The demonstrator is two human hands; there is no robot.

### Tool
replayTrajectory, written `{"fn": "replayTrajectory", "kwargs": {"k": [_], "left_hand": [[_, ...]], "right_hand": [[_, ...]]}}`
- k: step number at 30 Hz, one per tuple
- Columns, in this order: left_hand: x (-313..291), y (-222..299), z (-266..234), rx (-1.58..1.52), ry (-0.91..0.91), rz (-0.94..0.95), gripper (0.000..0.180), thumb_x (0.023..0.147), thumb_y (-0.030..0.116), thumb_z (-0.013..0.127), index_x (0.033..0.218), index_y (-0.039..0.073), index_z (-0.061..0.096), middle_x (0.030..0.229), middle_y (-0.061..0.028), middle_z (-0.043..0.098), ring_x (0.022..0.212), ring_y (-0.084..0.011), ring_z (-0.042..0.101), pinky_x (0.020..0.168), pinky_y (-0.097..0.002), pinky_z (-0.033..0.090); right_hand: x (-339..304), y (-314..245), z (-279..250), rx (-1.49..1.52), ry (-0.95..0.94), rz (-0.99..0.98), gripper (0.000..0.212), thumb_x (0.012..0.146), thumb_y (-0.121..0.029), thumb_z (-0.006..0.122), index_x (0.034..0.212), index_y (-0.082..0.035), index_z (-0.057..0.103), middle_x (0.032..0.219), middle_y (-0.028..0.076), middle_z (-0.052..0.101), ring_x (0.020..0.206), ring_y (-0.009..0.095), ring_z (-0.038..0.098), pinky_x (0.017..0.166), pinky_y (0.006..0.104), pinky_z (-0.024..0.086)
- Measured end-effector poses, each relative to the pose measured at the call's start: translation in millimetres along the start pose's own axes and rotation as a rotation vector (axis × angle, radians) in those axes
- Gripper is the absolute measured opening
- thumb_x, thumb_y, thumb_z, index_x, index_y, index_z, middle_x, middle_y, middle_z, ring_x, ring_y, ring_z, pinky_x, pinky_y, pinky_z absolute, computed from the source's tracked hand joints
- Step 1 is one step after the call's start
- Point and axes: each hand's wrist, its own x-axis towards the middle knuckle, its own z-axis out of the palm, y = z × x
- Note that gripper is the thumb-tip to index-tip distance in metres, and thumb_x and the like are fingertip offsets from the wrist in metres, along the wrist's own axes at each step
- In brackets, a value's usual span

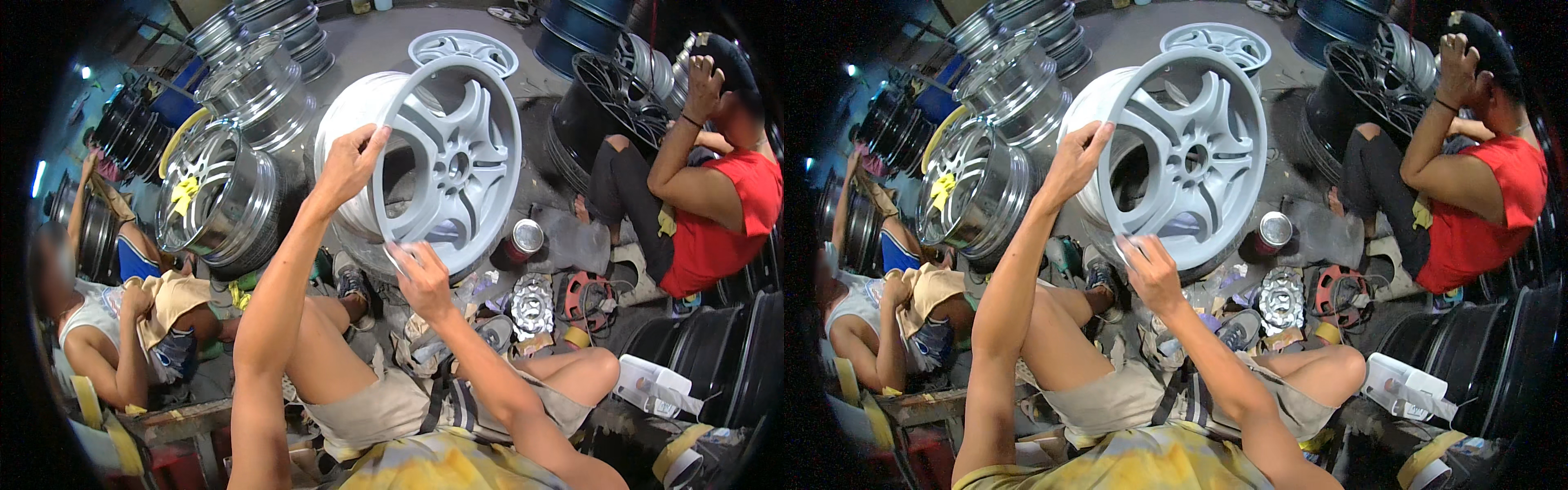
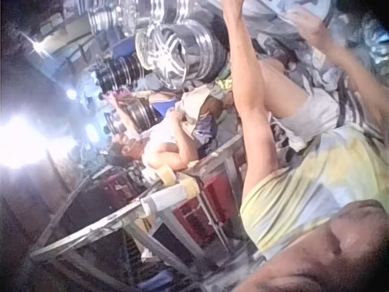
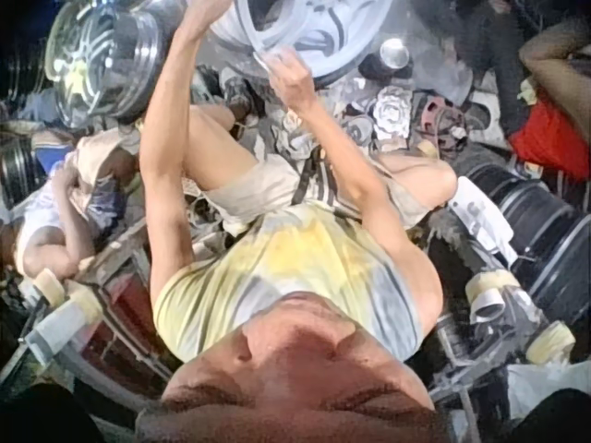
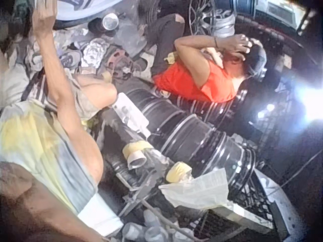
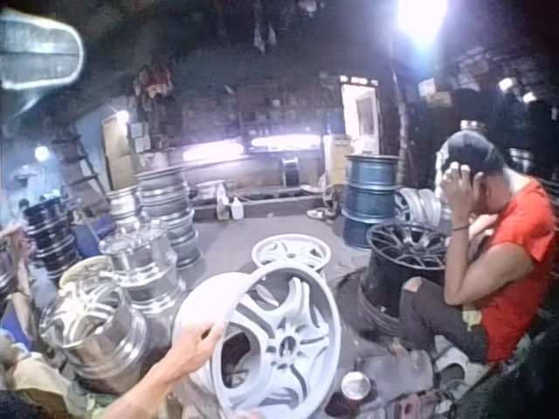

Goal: The person scrubs a silver car wheel rim with a purple sponge, focusing on the spokes and inner barrel. The person rotates the rim to access different areas and continues scrubbing the surface.

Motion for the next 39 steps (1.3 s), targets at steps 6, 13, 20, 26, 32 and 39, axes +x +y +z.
{"fn": "replayTrajectory", "kwargs": {"k": [6,13,20,26,32,39], "left_hand": [[0.2,-4.7,-4.3,0.042,-0.003,-0.004,0.047,0.109,0.037,0.058,0.086,-0.004,0.059,0.067,-0.0026,0.041,0.067,-0.0121,0.039,0.060,-0.0344,0.037],[4.3,-3.0,-4.5,0.038,-0.007,0.008,0.046,0.110,0.034,0.058,0.085,-0.004,0.057,0.067,-0.0015,0.041,0.067,-0.0106,0.037,0.059,-0.0325,0.035],[1.7,-3.6,1.8,0.003,0.003,-0.024,0.049,0.109,0.037,0.058,0.084,-0.005,0.057,0.068,-0.0002,0.041,0.068,-0.0107,0.038,0.059,-0.0335,0.035],[3.2,-1.3,-5.7,0.122,0.004,0.023,0.047,0.110,0.035,0.057,0.084,-0.005,0.057,0.068,-0.0005,0.041,0.069,-0.0101,0.038,0.059,-0.0328,0.035],[3.5,-4.1,-5.2,0.057,-0.018,0.010,0.045,0.110,0.034,0.058,0.085,-0.004,0.058,0.069,0.0003,0.043,0.069,-0.0099,0.039,0.060,-0.0319,0.035],[-0.3,-9.8,-7.7,0.023,-0.021,-0.018,0.046,0.111,0.036,0.055,0.087,-0.003,0.059,0.070,0.0012,0.043,0.068,-0.0099,0.038,0.061,-0.0307,0.035]], "right_hand": [[-1.8,-7.7,-1.2,0.042,0.032,-0.001,0.055,0.072,0.011,0.071,0.125,-0.001,0.069,0.105,0.014,0.065,0.095,0.036,0.064,0.084,0.0448,0.055],[20.0,-8.0,-0.1,0.009,0.056,-0.039,0.052,0.072,0.012,0.072,0.122,0.000,0.072,0.097,0.013,0.066,0.089,0.033,0.065,0.078,0.0423,0.056],[8.0,-7.3,-4.1,0.032,0.021,-0.022,0.054,0.071,0.012,0.071,0.124,0.000,0.070,0.100,0.014,0.064,0.091,0.035,0.064,0.082,0.0433,0.056],[-2.6,-2.0,-0.9,0.024,0.021,-0.046,0.051,0.073,0.012,0.070,0.123,0.001,0.069,0.098,0.013,0.063,0.091,0.034,0.064,0.080,0.0425,0.055],[-1.5,-5.5,-2.7,0.018,0.036,-0.005,0.051,0.072,0.012,0.070,0.122,0.002,0.071,0.099,0.014,0.064,0.088,0.034,0.065,0.079,0.0433,0.055],[46.8,-9.6,8.6,0.076,0.120,-0.037,0.043,0.076,0.011,0.072,0.117,-0.001,0.073,0.098,0.015,0.065,0.090,0.035,0.066,0.078,0.0419,0.056]]}}
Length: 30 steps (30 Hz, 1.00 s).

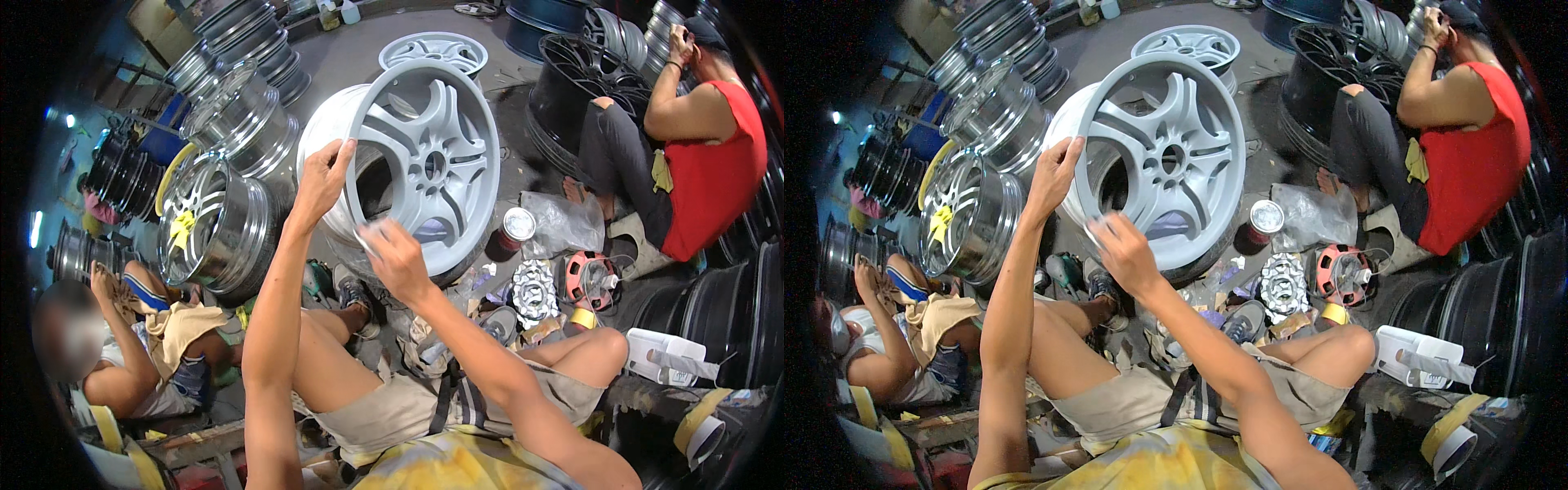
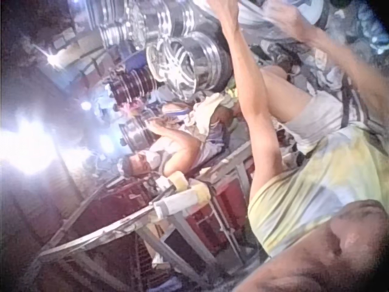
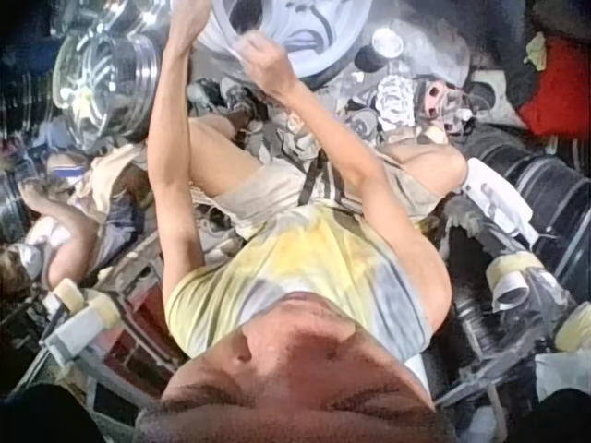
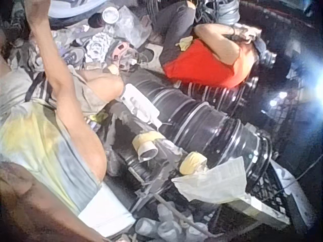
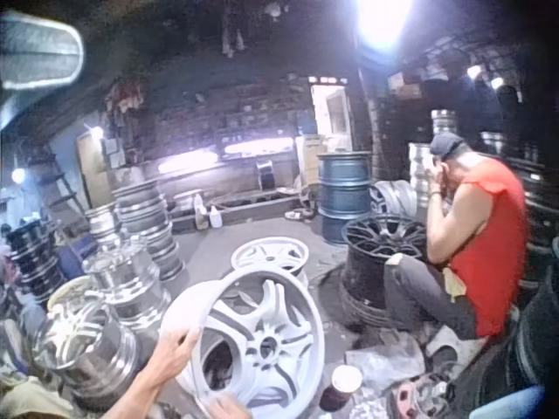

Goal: The person scrubs a silver car wheel rim with a purple sponge, focusing on the spokes and inner barrel. The person rotates the rim to access different areas and continues scrubbing the surface.

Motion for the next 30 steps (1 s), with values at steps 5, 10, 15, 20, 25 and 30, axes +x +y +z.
{"fn": "replayTrajectory", "kwargs": {"k": [5,10,15,20,25,30], "left_hand": [[0.4,-5.5,-3.7,-0.358,0.012,-0.133,0.056,0.113,0.046,0.047,0.081,0.002,0.062,0.070,0.0004,0.052,0.066,-0.0103,0.049,0.064,-0.0278,0.040],[-15.4,4.5,-8.0,-0.257,-0.041,-0.099,0.059,0.110,0.049,0.052,0.076,0.002,0.065,0.067,-0.0027,0.059,0.063,-0.0124,0.055,0.061,-0.0287,0.043],[-27.5,0.5,-11.2,0.059,-0.146,-0.207,0.061,0.099,0.052,0.069,0.067,-0.001,0.066,0.060,0.0003,0.055,0.061,-0.0095,0.051,0.058,-0.0289,0.041],[-58.7,8.7,-11.1,0.344,-0.481,-0.363,0.067,0.093,0.061,0.069,0.080,-0.005,0.077,0.063,-0.0086,0.068,0.063,-0.0168,0.067,0.065,-0.0338,0.053],[-100.0,-17.6,30.7,0.712,-0.800,-0.356,0.090,0.085,0.084,0.054,0.099,-0.001,0.081,0.085,-0.0205,0.077,0.102,-0.0407,0.074,0.097,-0.0480,0.055],[-67.0,3.4,1.3,0.521,-0.630,-0.279,0.075,0.076,0.070,0.079,0.089,-0.004,0.080,0.076,-0.0231,0.075,0.079,-0.0356,0.076,0.076,-0.0420,0.058]], "right_hand": [[52.0,-3.6,0.5,0.038,0.092,0.036,0.041,0.077,0.010,0.073,0.116,-0.002,0.072,0.097,0.015,0.064,0.090,0.036,0.066,0.078,0.0423,0.055],[-90.3,10.4,-29.0,-0.052,-0.028,0.183,0.039,0.080,0.006,0.072,0.118,-0.002,0.073,0.097,0.017,0.066,0.093,0.038,0.066,0.082,0.0444,0.054],[-111.3,30.1,-71.6,0.273,-0.211,0.795,0.019,0.100,-0.016,0.069,0.112,-0.002,0.075,0.092,0.003,0.069,0.088,0.015,0.063,0.080,0.0323,0.052],[-72.5,30.2,-90.0,0.573,-0.042,0.875,0.028,0.106,-0.028,0.067,0.109,0.000,0.068,0.095,-0.004,0.067,0.088,0.006,0.058,0.081,0.0255,0.049],[-71.2,25.8,-79.6,0.439,-0.018,0.889,0.019,0.102,-0.020,0.072,0.105,-0.001,0.069,0.094,0.000,0.068,0.094,0.009,0.062,0.085,0.0280,0.051],[-72.0,24.4,-54.8,0.083,-0.115,0.391,0.014,0.094,-0.011,0.074,0.103,-0.001,0.072,0.117,0.017,0.068,0.105,0.036,0.068,0.091,0.0414,0.053]]}}
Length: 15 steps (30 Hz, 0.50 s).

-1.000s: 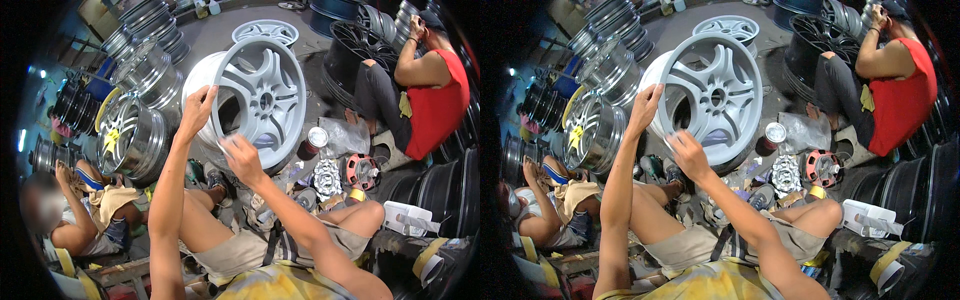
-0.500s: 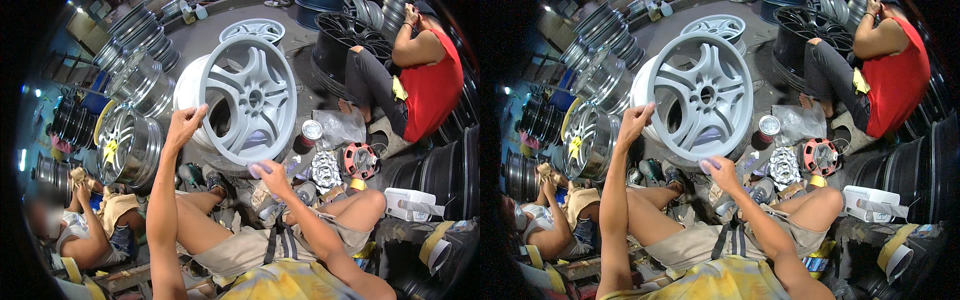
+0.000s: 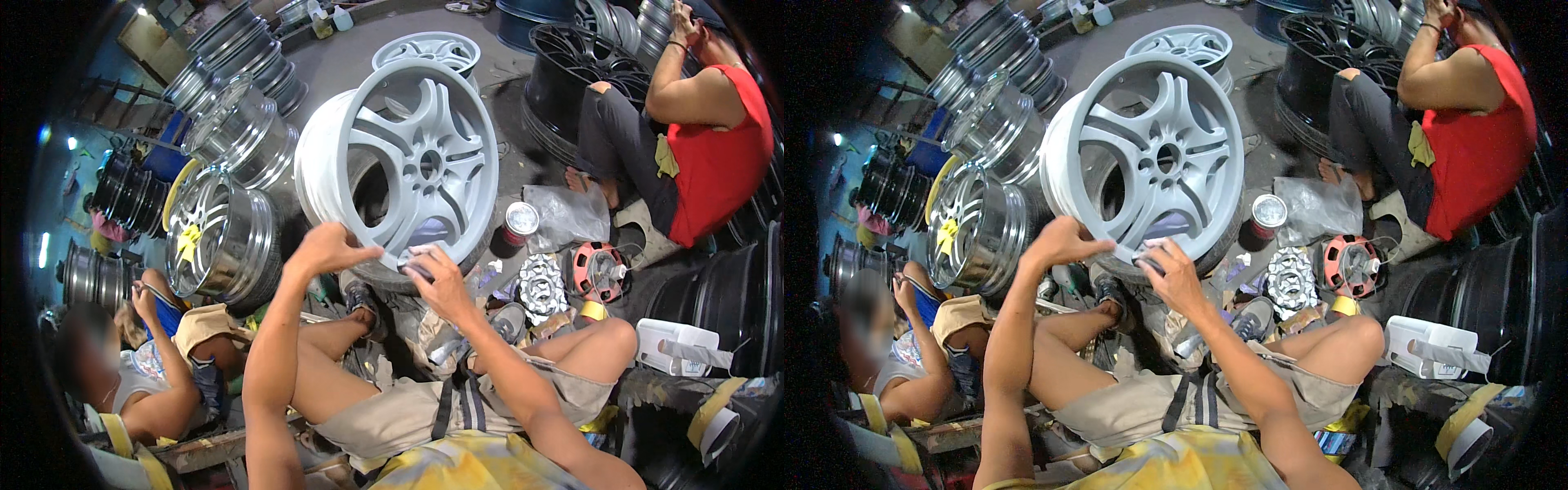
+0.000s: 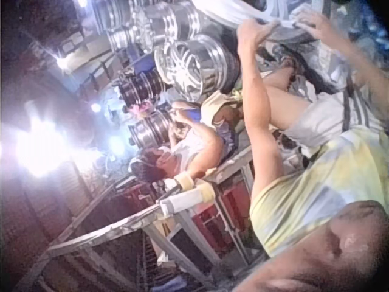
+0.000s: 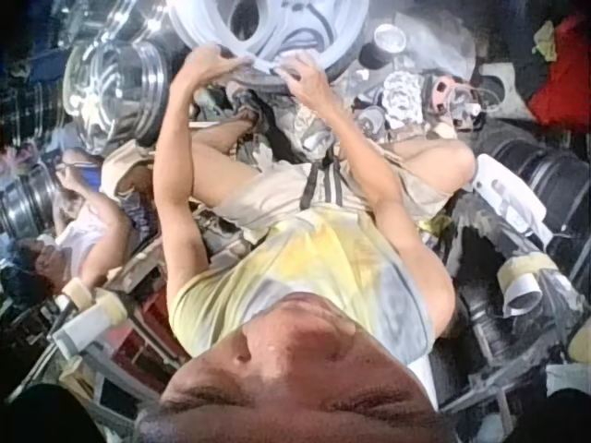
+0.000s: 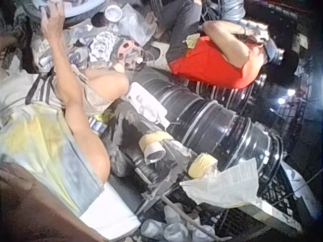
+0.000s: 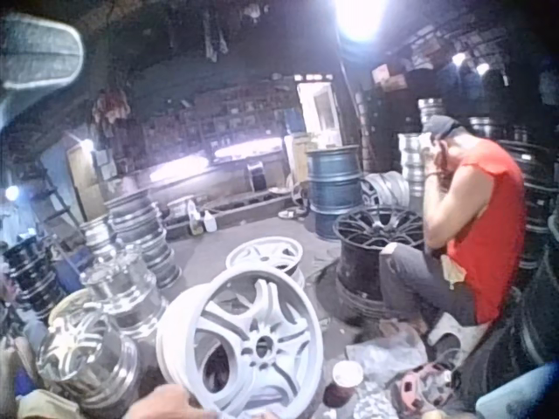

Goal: The person scrubs a silver car wheel rim with a purple sponge, focusing on the spokes and inner barrel. The person rotates the rim to access different areas and continues scrubbing the surface.

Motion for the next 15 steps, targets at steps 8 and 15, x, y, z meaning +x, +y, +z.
{"fn": "replayTrajectory", "kwargs": {"k": [8,15], "left_hand": [[28.0,14.0,-53.7,-0.322,0.729,0.143,0.049,0.091,0.044,0.080,0.100,-0.004,0.076,0.087,-0.0153,0.073,0.080,-0.0205,0.067,0.075,-0.0366,0.054],[86.8,33.7,-32.3,-0.541,0.957,0.284,0.042,0.103,0.032,0.065,0.127,-0.002,0.068,0.117,-0.0203,0.071,0.109,-0.0303,0.067,0.098,-0.0423,0.050]], "right_hand": [[9.2,3.0,22.3,0.172,0.025,0.260,0.016,0.092,-0.012,0.079,0.102,-0.001,0.074,0.094,0.008,0.074,0.087,0.017,0.069,0.082,0.0321,0.053],[23.3,-7.6,29.4,0.632,-0.013,0.467,0.014,0.090,-0.011,0.081,0.097,0.000,0.076,0.094,0.008,0.075,0.082,0.014,0.069,0.077,0.0288,0.053]]}}
